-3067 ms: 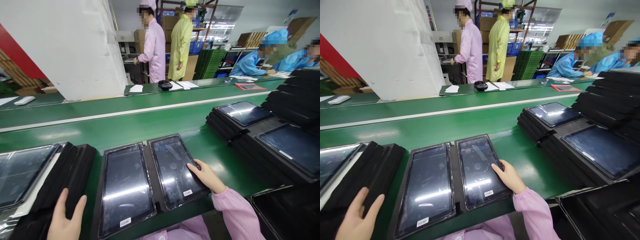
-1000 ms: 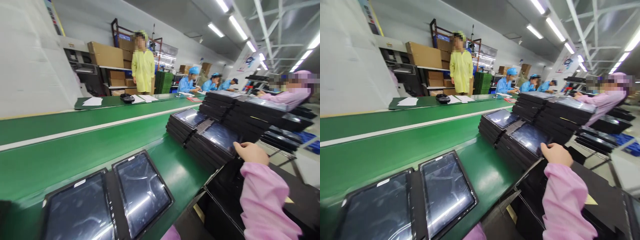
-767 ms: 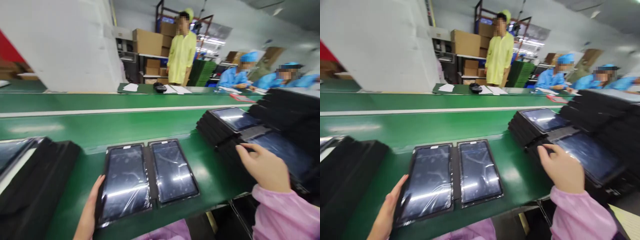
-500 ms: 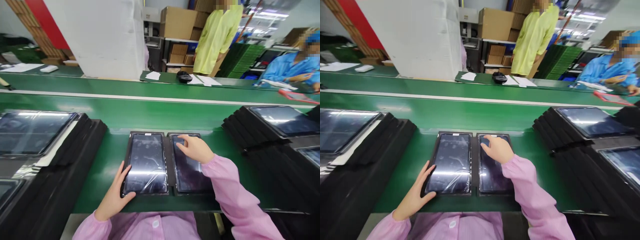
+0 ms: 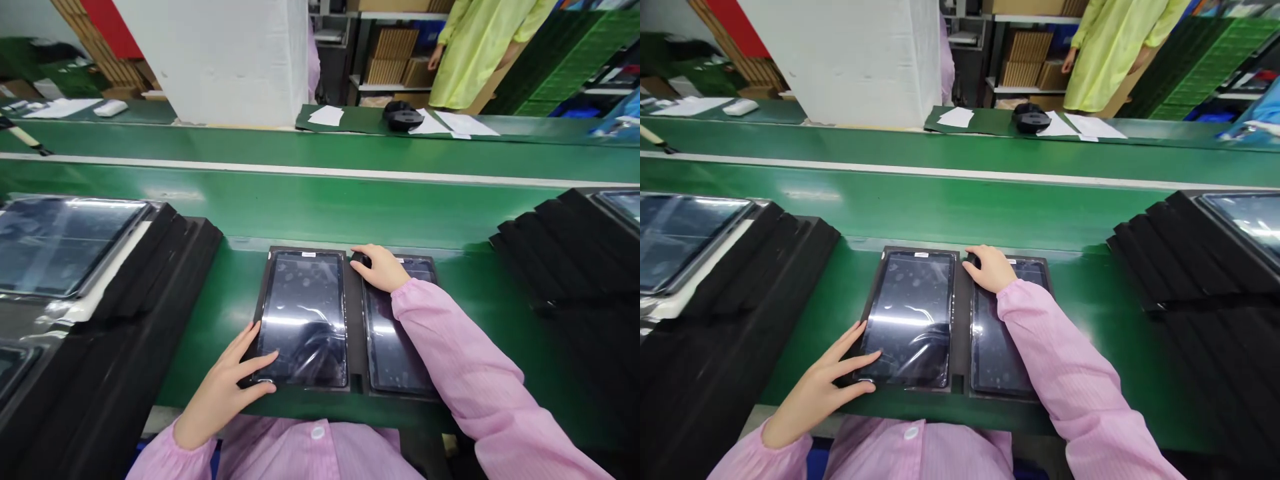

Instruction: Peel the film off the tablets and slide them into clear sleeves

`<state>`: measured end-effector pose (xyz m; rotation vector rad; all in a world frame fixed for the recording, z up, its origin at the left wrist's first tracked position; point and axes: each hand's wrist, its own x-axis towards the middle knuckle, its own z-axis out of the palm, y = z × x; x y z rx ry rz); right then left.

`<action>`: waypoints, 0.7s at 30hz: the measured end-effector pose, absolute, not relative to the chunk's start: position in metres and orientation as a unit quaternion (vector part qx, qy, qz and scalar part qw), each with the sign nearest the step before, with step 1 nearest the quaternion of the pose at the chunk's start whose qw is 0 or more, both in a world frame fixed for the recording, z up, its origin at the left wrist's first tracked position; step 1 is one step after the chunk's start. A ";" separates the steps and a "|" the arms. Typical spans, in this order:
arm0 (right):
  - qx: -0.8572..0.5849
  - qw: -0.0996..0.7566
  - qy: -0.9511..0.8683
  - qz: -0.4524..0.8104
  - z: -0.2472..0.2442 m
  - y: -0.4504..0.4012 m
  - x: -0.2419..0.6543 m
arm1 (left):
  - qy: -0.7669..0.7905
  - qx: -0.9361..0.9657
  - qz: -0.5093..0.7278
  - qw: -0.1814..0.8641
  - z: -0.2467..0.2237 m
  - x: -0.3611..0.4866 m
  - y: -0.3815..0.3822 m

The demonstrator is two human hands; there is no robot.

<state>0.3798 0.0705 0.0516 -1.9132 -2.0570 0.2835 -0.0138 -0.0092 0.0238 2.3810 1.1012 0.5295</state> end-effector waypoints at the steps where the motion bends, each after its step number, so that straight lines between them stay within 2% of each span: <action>1: -0.667 0.157 -0.721 0.103 0.053 0.070 0.379 | 0.398 0.866 0.200 0.229 0.023 -0.015 -0.009; 7: -0.659 0.152 -0.727 0.117 0.055 0.068 0.378 | 0.397 0.858 0.240 0.219 0.022 -0.013 -0.011; 14: -0.661 0.161 -0.725 0.110 0.055 0.066 0.375 | 0.514 0.721 0.391 0.251 -0.005 -0.003 -0.014; 21: -0.663 0.170 -0.720 0.113 0.056 0.066 0.374 | 0.525 0.714 0.365 0.286 -0.007 -0.006 -0.032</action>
